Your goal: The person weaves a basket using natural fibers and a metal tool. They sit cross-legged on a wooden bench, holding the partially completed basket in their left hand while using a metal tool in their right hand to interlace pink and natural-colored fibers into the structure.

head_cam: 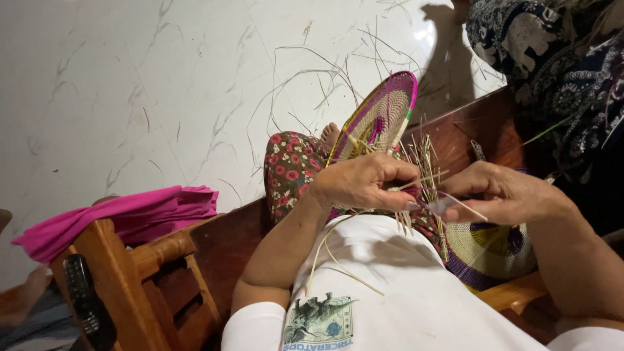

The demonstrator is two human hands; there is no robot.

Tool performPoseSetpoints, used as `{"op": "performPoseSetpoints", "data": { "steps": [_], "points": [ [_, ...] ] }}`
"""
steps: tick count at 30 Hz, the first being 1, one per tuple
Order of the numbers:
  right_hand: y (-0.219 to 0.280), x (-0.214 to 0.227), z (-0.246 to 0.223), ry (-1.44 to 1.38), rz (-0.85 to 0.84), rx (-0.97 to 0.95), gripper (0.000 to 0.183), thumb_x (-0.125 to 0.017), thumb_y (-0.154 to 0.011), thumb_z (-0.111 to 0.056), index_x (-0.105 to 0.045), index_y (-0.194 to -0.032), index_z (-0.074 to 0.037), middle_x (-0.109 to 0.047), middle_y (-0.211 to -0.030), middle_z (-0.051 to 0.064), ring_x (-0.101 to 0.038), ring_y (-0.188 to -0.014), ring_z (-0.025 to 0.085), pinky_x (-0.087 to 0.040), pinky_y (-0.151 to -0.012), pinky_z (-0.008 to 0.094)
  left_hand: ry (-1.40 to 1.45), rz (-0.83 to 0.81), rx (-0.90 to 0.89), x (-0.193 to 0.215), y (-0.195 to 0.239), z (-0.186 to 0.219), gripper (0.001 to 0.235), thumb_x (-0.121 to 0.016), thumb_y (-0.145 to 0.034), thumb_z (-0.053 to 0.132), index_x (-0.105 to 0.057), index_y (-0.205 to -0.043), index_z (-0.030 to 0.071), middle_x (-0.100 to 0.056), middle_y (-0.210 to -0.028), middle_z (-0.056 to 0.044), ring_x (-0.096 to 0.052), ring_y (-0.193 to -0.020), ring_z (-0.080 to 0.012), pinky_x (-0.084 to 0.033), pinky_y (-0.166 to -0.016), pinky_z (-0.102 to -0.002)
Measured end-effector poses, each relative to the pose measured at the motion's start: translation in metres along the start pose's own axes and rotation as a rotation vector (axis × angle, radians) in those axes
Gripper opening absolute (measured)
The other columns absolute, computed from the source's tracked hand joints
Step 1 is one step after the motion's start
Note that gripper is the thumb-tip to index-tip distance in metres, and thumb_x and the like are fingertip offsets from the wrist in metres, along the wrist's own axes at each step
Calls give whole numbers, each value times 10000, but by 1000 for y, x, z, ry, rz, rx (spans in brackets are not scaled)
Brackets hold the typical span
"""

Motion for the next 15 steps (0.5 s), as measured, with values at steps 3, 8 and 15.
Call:
{"op": "performPoseSetpoints", "data": {
  "steps": [3,8,15],
  "points": [
    [1,-10,-37,-123,-136,288,391,-649,-968,-323,-562,-657,-102,-554,-548,17,-522,-434,174,-397,-419,348,39,35,-16,3,3,-8,228,-604,-1001,334,-580,-900,131,-533,-777,48,-435,-655,-67,-359,-609,-243],
    [56,13,9,113,88,-77,327,-726,-907,-366,-808,-783,-74,-677,-644,8,-642,-561,151,-492,-516,320,139,59,-8,6,8,-11,266,-599,-1012,404,-628,-1006,140,-574,-802,61,-486,-628,-38,-387,-576,-203],
    [48,8,61,409,508,-799,368,-659,-944,-420,-816,-1046,-103,-719,-867,-4,-576,-801,119,-498,-728,298,173,146,-76,1,4,-22,161,-544,-1062,231,-647,-996,127,-576,-821,62,-481,-664,-50,-412,-626,-213]
  ]
}}
Point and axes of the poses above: each hand's wrist, its own y-axis away from the middle knuckle, its own x-axis out of the back of the hand, z = x × y, the point moved 1 cm from there along -y, towards the middle knuckle
